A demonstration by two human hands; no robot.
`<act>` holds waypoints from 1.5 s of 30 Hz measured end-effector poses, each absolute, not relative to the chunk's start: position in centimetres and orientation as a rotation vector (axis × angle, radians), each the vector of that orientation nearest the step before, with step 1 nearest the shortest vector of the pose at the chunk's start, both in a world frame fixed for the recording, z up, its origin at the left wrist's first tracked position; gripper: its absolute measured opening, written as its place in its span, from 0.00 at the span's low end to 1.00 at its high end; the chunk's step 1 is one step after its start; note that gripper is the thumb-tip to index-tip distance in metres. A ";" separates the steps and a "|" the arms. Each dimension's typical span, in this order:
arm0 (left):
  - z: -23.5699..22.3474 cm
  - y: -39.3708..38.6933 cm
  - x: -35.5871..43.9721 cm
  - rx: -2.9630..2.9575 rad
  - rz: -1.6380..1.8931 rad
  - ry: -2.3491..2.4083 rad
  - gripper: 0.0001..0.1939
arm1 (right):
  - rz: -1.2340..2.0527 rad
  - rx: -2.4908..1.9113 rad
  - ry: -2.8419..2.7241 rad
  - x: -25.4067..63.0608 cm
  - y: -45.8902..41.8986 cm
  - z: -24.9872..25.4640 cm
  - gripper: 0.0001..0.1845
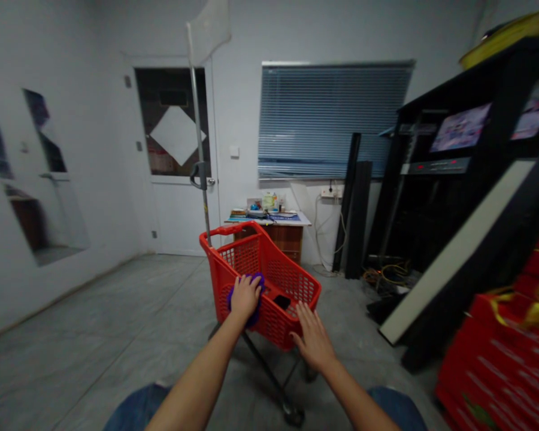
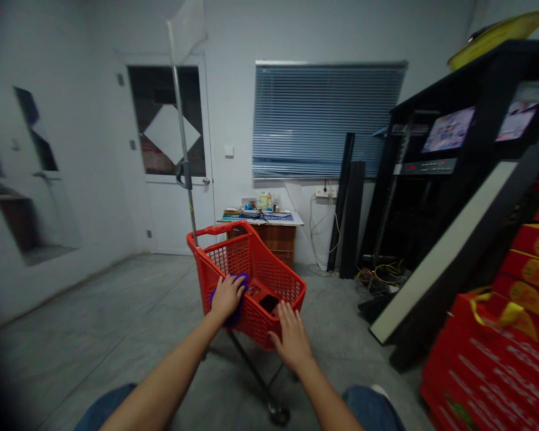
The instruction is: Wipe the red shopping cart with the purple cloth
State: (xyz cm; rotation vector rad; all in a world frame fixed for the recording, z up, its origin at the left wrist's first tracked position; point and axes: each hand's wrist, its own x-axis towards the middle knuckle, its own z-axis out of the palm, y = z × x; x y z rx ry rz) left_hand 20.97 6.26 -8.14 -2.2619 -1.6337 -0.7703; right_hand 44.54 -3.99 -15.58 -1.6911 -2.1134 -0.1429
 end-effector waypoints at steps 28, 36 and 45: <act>-11.1 0.2 24.9 -2.461 -0.882 -1.406 0.19 | 0.053 -1.853 -2.100 45.2 -0.1 -11.9 0.33; -9.7 5.1 20.0 -2.402 -0.809 -1.605 0.21 | 0.042 -1.861 -2.072 42.9 -1.2 -11.9 0.34; -12.1 3.3 19.1 -2.434 -0.887 -1.502 0.22 | 0.059 -1.888 -2.131 42.6 0.3 -10.8 0.34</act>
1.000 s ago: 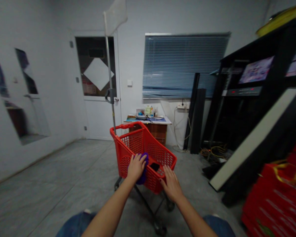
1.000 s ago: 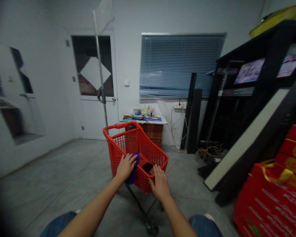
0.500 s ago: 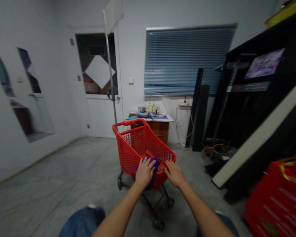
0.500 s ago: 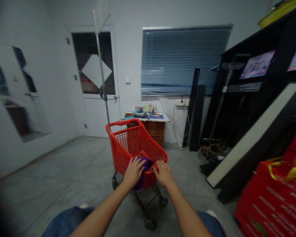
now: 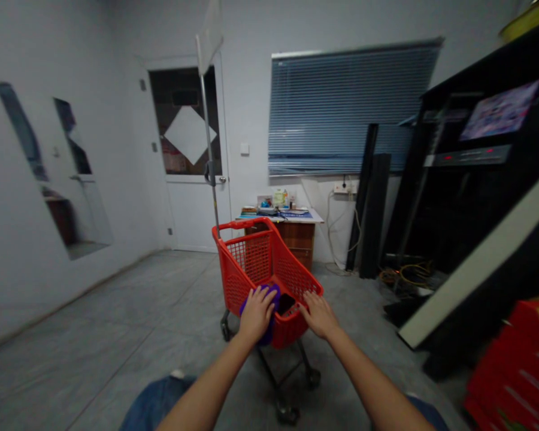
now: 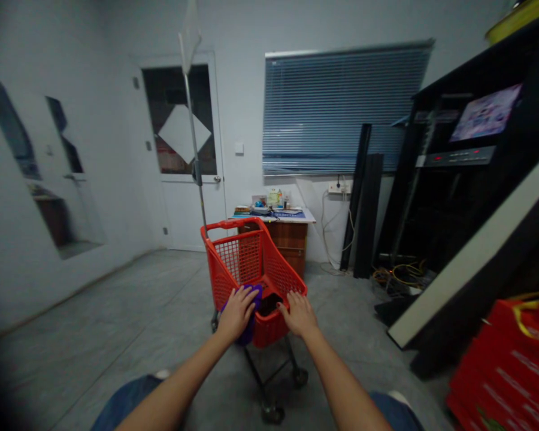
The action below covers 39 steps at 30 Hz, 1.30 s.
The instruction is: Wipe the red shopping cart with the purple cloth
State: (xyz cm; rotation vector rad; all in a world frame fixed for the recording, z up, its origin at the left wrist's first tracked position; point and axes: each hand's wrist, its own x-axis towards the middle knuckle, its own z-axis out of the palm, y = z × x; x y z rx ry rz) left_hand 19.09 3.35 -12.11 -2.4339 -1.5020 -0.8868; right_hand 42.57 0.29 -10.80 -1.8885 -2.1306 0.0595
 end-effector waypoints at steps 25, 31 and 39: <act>-12.8 0.7 18.5 -2.437 -0.838 -1.455 0.21 | 0.030 -1.714 -2.199 39.0 -2.6 -12.0 0.39; -11.5 3.3 16.5 -2.363 -0.775 -1.638 0.22 | 0.083 -1.679 -2.243 37.6 -3.2 -11.2 0.39; -14.5 2.1 17.9 -2.075 -0.902 -1.820 0.23 | 0.128 -1.657 -2.289 38.2 -1.7 -10.9 0.41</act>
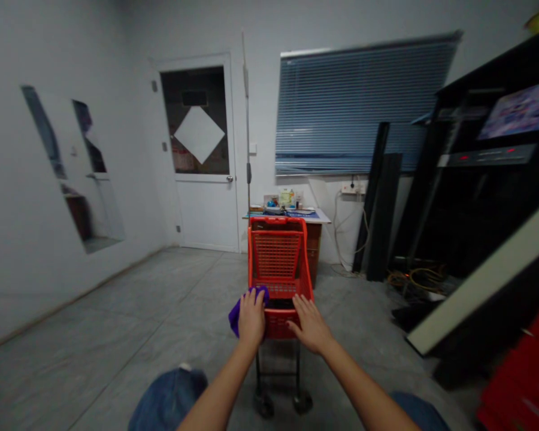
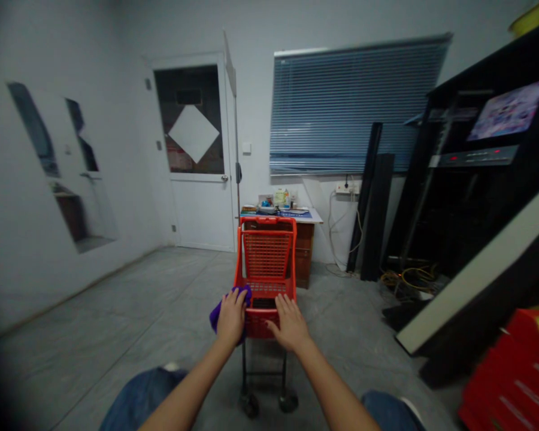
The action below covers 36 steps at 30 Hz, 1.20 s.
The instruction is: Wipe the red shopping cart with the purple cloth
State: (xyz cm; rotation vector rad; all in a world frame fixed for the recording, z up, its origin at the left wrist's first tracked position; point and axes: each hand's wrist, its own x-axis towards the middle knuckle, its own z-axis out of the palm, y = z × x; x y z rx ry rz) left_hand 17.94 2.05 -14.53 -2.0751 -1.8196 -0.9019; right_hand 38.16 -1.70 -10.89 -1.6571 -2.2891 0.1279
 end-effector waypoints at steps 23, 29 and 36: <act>-18.2 2.3 19.4 -2.100 -1.373 -1.748 0.24 | 0.120 -1.660 -2.202 37.8 -1.8 -11.4 0.36; -17.3 2.9 17.9 -2.100 -1.325 -1.776 0.24 | 0.109 -1.604 -2.249 37.9 -2.9 -11.5 0.37; -16.8 1.4 20.8 -2.162 -1.076 -1.764 0.25 | 0.077 -1.663 -2.199 38.0 -3.4 -12.5 0.41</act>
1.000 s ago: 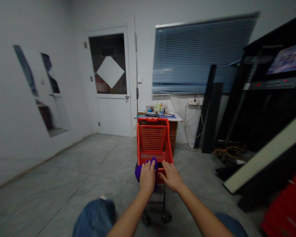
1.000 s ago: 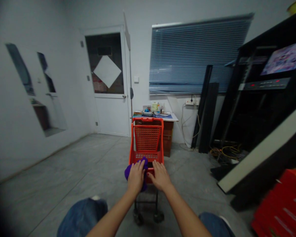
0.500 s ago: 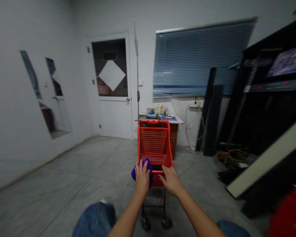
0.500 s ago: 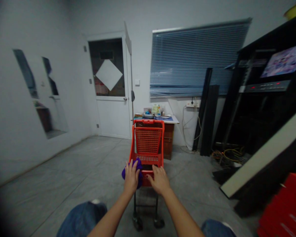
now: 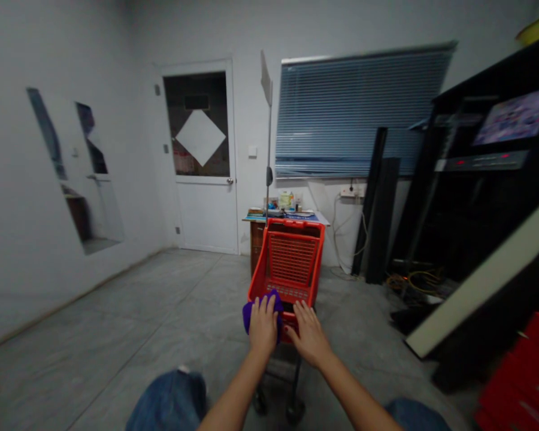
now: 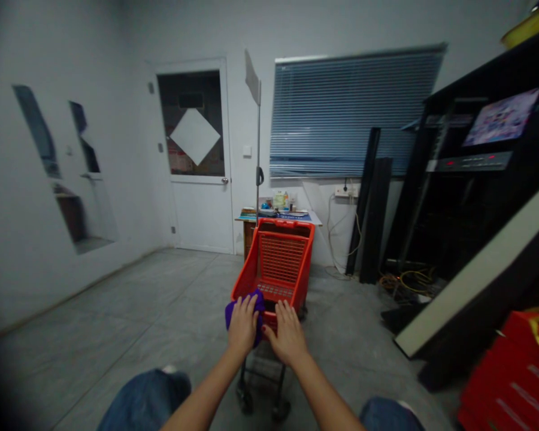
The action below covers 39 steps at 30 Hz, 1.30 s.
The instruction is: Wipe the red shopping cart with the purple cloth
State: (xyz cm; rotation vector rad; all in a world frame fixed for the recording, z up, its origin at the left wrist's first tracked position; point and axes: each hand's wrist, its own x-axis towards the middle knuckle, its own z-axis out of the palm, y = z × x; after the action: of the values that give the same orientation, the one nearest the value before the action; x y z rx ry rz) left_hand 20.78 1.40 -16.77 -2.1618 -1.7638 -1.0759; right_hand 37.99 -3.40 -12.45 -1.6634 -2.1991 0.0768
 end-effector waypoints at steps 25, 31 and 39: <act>-12.5 4.0 17.9 -2.456 -0.857 -1.667 0.23 | 0.041 -1.624 -2.221 38.5 -3.9 -12.5 0.41; -12.5 4.6 16.2 -2.435 -0.902 -1.753 0.23 | 0.024 -1.701 -2.154 40.2 -2.4 -12.1 0.40; -13.7 1.4 23.2 -2.468 -0.906 -1.575 0.24 | -0.008 -1.656 -2.143 41.9 -1.3 -13.3 0.41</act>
State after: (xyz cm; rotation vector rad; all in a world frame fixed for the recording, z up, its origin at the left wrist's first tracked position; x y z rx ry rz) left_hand 23.23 1.37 -13.67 -2.4684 -1.5753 -0.9065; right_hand 41.94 -1.27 -13.28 -1.6560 -2.1431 -0.0077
